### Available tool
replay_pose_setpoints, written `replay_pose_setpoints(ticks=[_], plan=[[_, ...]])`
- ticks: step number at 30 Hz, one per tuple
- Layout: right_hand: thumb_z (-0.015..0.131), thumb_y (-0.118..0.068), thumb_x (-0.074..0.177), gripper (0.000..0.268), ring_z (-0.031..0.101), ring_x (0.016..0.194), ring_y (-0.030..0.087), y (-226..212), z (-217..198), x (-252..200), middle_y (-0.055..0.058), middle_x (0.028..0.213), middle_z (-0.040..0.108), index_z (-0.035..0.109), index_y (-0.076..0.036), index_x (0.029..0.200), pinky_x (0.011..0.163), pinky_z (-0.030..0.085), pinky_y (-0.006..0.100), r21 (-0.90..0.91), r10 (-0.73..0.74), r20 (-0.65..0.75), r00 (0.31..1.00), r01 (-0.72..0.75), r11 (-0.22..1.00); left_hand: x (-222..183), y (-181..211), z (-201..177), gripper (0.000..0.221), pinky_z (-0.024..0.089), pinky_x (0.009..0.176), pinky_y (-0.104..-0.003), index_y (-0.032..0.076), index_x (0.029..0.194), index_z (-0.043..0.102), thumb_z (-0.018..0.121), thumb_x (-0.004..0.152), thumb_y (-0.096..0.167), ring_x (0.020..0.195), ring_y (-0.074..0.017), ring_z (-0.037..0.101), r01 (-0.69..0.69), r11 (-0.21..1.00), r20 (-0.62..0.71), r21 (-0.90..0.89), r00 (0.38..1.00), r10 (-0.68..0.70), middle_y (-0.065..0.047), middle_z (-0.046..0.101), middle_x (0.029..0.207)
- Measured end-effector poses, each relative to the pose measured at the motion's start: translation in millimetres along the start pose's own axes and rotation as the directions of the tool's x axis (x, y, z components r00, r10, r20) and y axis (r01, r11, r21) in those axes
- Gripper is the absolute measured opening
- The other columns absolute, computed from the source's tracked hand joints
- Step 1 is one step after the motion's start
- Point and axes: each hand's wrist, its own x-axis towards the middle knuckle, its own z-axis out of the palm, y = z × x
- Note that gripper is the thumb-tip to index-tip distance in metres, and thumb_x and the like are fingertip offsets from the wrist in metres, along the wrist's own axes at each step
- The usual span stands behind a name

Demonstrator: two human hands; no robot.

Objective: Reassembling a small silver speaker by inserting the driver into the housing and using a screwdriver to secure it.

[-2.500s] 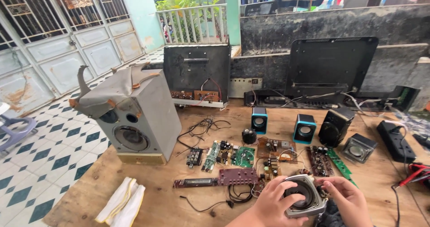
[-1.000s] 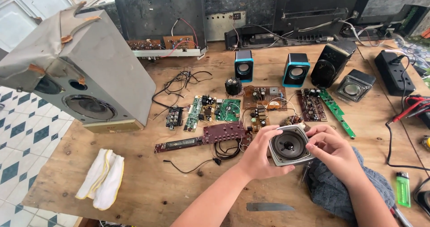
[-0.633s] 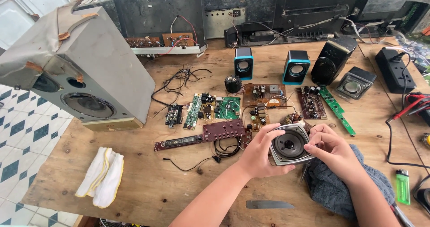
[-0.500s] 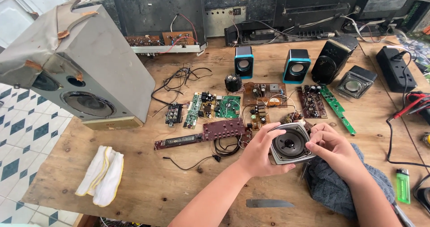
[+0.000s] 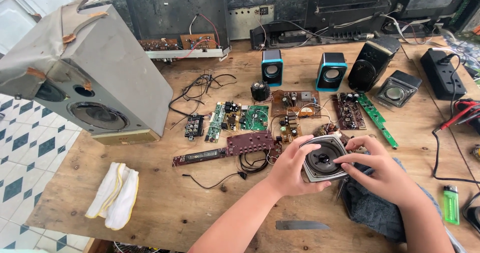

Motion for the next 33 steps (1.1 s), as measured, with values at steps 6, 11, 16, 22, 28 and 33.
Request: replay_pose_setpoints(ticks=[6,11,16,22,28,33], plan=[[0.049,-0.027,0.078,0.021,0.04,0.104,0.025,-17.6,14.6,5.9,0.004,0.106,0.048,0.061,-0.022,0.094,0.091,0.03,0.04,-0.337,-0.169,-0.115,0.979,0.122,0.934,0.5,0.4,0.8,0.065,0.042,0.091,-0.044,0.007,0.114,0.034,0.059,0.065,0.042,0.109,-0.0331,0.044,-0.027,1.0,-0.038,0.005,0.999,0.027,-0.019,0.038,0.116],[0.046,-0.027,0.08,0.02,0.045,0.101,0.024,-23.3,20.3,8.8,-0.001,0.102,0.054,0.061,-0.022,0.093,0.092,0.027,0.043,-0.504,-0.228,-0.161,0.96,0.118,0.856,-0.5,-1.1,1.5,0.065,0.041,0.092,-0.042,0.008,0.114,0.034,0.06,0.064,0.042,0.109,-0.0332,0.045,-0.024,0.999,-0.052,0.024,0.998,0.025,-0.02,0.039,0.116],[0.045,-0.027,0.08,0.021,0.046,0.103,0.021,-20.7,22.8,5.7,-0.009,0.097,0.058,0.06,-0.022,0.094,0.098,0.02,0.048,-0.499,-0.221,-0.132,0.966,0.128,0.857,0.0,-2.6,2.2,0.065,0.043,0.09,-0.043,0.009,0.115,0.033,0.059,0.066,0.043,0.109,-0.0327,0.045,-0.047,0.999,-0.056,0.027,0.997,0.048,-0.019,0.039,0.116],[0.045,-0.02,0.08,0.018,0.046,0.103,0.021,-19.9,24.9,4.3,-0.006,0.094,0.057,0.06,-0.018,0.091,0.101,0.018,0.049,-0.417,-0.188,-0.138,0.972,0.115,0.901,0.1,-1.0,0.0,0.063,0.044,0.088,-0.044,0.007,0.113,0.034,0.057,0.067,0.044,0.108,-0.0346,0.045,-0.048,0.998,-0.046,0.036,0.998,0.05,-0.021,0.04,0.115],[0.049,-0.018,0.078,0.013,0.048,0.1,0.022,-20.1,25.1,4.4,-0.003,0.091,0.057,0.06,-0.016,0.084,0.1,0.02,0.049,-0.416,-0.187,-0.167,0.968,0.103,0.904,-0.8,-0.7,0.1,0.063,0.043,0.089,-0.044,0.008,0.113,0.033,0.057,0.067,0.043,0.109,-0.0337,0.045,-0.048,0.998,-0.045,0.04,0.998,0.05,-0.02,0.039,0.116],[0.047,-0.021,0.079,0.011,0.046,0.103,0.021,-19.8,25.4,3.8,-0.003,0.096,0.054,0.056,-0.015,0.084,0.1,0.02,0.048,-0.442,-0.182,-0.17,0.968,0.09,0.893,-0.1,-0.2,-0.1,0.063,0.042,0.091,-0.044,0.007,0.113,0.034,0.057,0.067,0.044,0.11,-0.0335,0.044,-0.054,0.998,-0.047,0.042,0.997,0.056,-0.021,0.04,0.115]])
